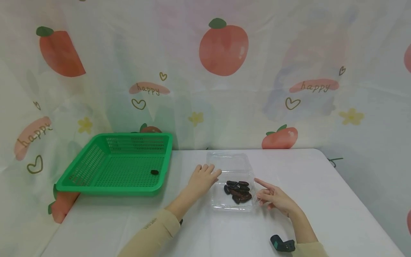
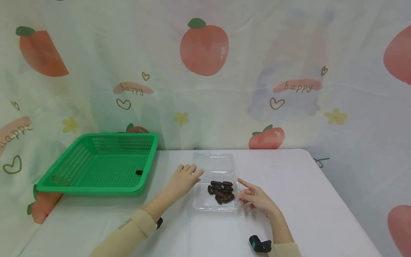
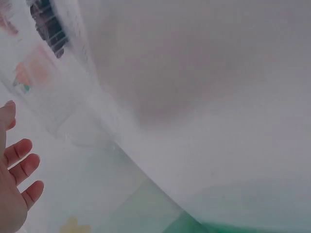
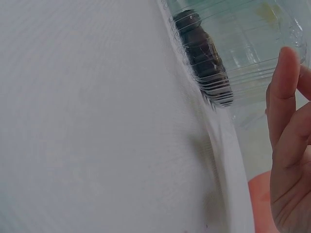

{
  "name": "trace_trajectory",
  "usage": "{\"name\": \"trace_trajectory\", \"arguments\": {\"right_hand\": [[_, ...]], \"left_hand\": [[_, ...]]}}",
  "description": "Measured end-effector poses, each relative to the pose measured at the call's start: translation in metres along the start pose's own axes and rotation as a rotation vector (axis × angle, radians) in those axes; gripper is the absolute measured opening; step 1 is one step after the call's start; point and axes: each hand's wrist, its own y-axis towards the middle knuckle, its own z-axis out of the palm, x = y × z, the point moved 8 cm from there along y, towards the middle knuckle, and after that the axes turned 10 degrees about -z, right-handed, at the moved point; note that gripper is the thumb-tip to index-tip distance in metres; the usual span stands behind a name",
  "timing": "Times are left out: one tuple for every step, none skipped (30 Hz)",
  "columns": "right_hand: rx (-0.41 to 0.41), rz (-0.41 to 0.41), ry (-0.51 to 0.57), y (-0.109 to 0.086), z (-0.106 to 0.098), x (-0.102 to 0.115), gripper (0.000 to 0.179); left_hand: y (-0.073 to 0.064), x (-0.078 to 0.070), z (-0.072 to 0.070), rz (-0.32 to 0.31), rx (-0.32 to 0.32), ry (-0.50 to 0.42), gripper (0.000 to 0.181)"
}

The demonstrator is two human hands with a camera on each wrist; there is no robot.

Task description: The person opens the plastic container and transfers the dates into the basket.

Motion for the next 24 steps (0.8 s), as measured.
{"name": "trace_trajectory", "arguments": {"right_hand": [[0.000, 0.001, 0.001, 0.000, 0.000, 0.000, 0.071], [-0.001, 0.003, 0.001, 0.000, 0.000, -0.001, 0.071], [-0.002, 0.003, 0.000, 0.000, 0.000, -0.001, 0.071], [-0.003, 0.003, -0.001, 0.000, 0.000, -0.002, 0.071], [-0.005, 0.002, -0.003, 0.000, -0.001, -0.002, 0.071], [-0.005, 0.000, -0.005, 0.001, -0.001, -0.003, 0.071], [-0.006, 0.002, -0.005, 0.001, -0.001, -0.003, 0.072], [-0.006, 0.002, -0.006, 0.001, -0.001, -0.004, 0.073], [-0.006, 0.002, -0.008, 0.002, -0.002, -0.004, 0.073], [-0.005, 0.002, -0.009, 0.002, -0.002, -0.005, 0.073], [-0.004, 0.002, -0.009, 0.003, -0.002, -0.006, 0.073], [-0.002, 0.004, -0.009, 0.003, -0.002, -0.006, 0.073], [-0.002, 0.007, -0.009, 0.003, -0.003, -0.007, 0.073], [0.000, 0.005, -0.008, 0.003, -0.003, -0.008, 0.073], [0.001, 0.006, -0.008, 0.003, -0.003, -0.008, 0.073], [0.001, 0.007, -0.006, 0.004, -0.003, -0.009, 0.073], [0.001, 0.008, -0.005, 0.004, -0.003, -0.009, 0.073], [0.001, 0.009, -0.003, 0.004, -0.003, -0.009, 0.074], [0.001, 0.010, -0.001, 0.004, -0.003, -0.008, 0.074], [0.001, 0.010, 0.001, 0.004, -0.003, -0.008, 0.074], [-0.001, 0.012, 0.003, 0.003, -0.003, -0.008, 0.074], [-0.003, 0.015, 0.005, 0.003, -0.002, -0.007, 0.074], [-0.004, 0.018, 0.008, 0.003, -0.002, -0.007, 0.074], [-0.003, 0.016, 0.010, 0.003, -0.002, -0.006, 0.074]], "left_hand": [[0.000, -0.003, 0.002, 0.004, 0.007, 0.001, 0.022], [0.000, -0.005, 0.004, 0.010, 0.011, 0.008, 0.022], [0.000, -0.008, 0.006, 0.014, 0.017, 0.015, 0.023], [0.000, -0.010, 0.007, 0.018, 0.019, 0.020, 0.023], [0.000, -0.012, 0.009, 0.023, 0.020, 0.026, 0.022], [0.000, -0.014, 0.011, 0.028, 0.017, 0.030, 0.022], [0.000, -0.016, 0.012, 0.032, 0.016, 0.031, 0.021], [0.000, -0.018, 0.013, 0.036, 0.011, 0.037, 0.020], [0.000, -0.019, 0.014, 0.038, 0.011, 0.036, 0.020], [0.000, -0.020, 0.015, 0.040, 0.010, 0.036, 0.019], [0.000, -0.020, 0.015, 0.043, 0.010, 0.036, 0.019], [0.001, -0.021, 0.016, 0.047, 0.007, 0.034, 0.019], [0.001, -0.022, 0.015, 0.052, 0.000, 0.031, 0.019], [0.001, -0.023, 0.015, 0.058, -0.008, 0.032, 0.020], [0.002, -0.024, 0.014, 0.065, -0.014, 0.031, 0.020], [0.002, -0.026, 0.013, 0.074, -0.025, 0.030, 0.021], [0.002, -0.028, 0.013, 0.085, -0.032, 0.033, 0.021], [0.003, -0.029, 0.013, 0.096, -0.038, 0.036, 0.022], [0.003, -0.031, 0.014, 0.104, -0.034, 0.042, 0.022], [0.004, -0.033, 0.016, 0.113, -0.025, 0.047, 0.023], [0.004, -0.036, 0.017, 0.123, -0.010, 0.053, 0.023], [0.005, -0.038, 0.020, 0.132, 0.010, 0.062, 0.024], [0.005, -0.040, 0.023, 0.138, 0.034, 0.069, 0.024], [0.005, -0.042, 0.025, 0.143, 0.054, 0.073, 0.025]]}}
